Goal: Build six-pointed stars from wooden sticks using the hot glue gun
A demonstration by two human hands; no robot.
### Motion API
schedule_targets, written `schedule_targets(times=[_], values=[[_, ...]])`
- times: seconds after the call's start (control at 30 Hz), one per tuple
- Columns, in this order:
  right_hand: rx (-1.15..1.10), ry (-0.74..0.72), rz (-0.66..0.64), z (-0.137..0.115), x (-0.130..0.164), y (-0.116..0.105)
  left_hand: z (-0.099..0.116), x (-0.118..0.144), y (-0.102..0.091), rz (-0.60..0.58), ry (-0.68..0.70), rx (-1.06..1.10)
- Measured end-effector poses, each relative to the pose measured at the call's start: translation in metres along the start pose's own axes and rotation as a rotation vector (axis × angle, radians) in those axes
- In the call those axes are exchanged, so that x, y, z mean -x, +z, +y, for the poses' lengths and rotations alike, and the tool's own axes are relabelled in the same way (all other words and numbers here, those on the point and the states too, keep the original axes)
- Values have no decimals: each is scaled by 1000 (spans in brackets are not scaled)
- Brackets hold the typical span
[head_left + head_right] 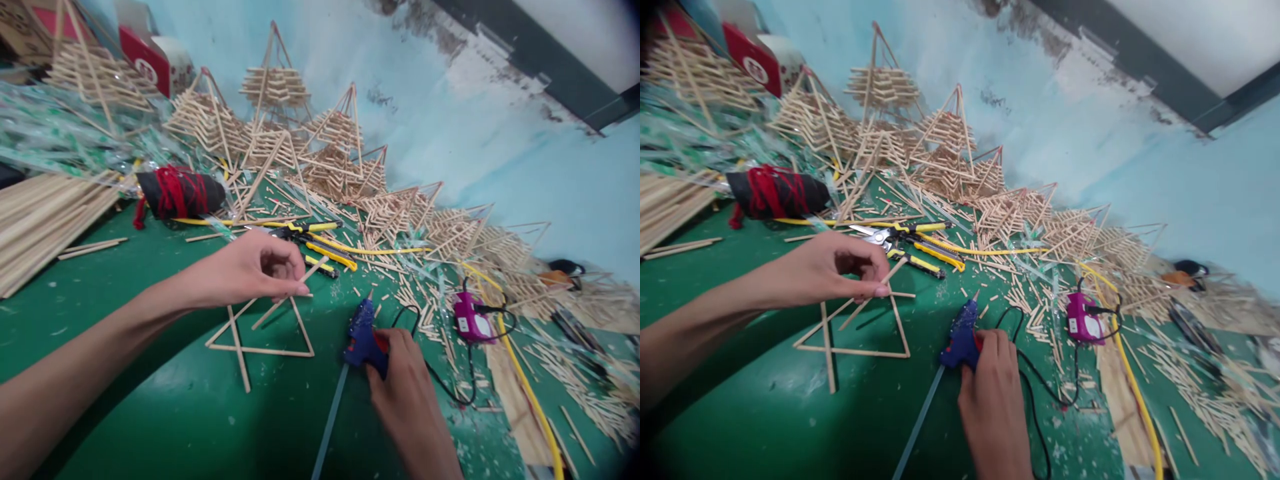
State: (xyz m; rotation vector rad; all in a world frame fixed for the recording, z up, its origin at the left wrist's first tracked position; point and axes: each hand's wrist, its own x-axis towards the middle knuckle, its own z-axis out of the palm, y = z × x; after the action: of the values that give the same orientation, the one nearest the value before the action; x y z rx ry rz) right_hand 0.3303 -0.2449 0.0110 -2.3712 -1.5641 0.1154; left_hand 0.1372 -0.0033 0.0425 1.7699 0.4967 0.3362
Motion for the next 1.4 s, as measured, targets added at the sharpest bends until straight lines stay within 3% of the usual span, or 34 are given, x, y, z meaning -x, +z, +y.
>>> schedule_targets(times=[0.1,0.2,0.27,0.33,0.43,0.67,0.83,0.97,1.13,1.3,1.4], values=[[66,-115,127,-10,4,-5,0,0,0,-7,-21,11],[-36,-264,303,-40,5,-6,0,0,1,-10,-36,69],[-147,-303,313,-65,2,-4,1,-1,3,-21,-61,124],[-212,-454,201,-87,-4,0,2,-1,4,-45,-98,188],[-298,-540,131,-108,-15,6,3,-2,6,-104,-127,279],[-323,-414,238,-117,-14,13,6,-1,5,-128,-172,371],[-261,-452,271,-118,-2,21,5,1,8,-112,-218,379],[-347,-254,358,-127,12,34,3,5,23,-124,-266,369],[-366,-165,407,-135,25,39,-6,40,47,25,-301,342],[-338,-114,341,-137,37,47,-21,89,60,168,-267,232],[-263,-272,230,-130,39,44,-28,105,60,139,-318,188]])
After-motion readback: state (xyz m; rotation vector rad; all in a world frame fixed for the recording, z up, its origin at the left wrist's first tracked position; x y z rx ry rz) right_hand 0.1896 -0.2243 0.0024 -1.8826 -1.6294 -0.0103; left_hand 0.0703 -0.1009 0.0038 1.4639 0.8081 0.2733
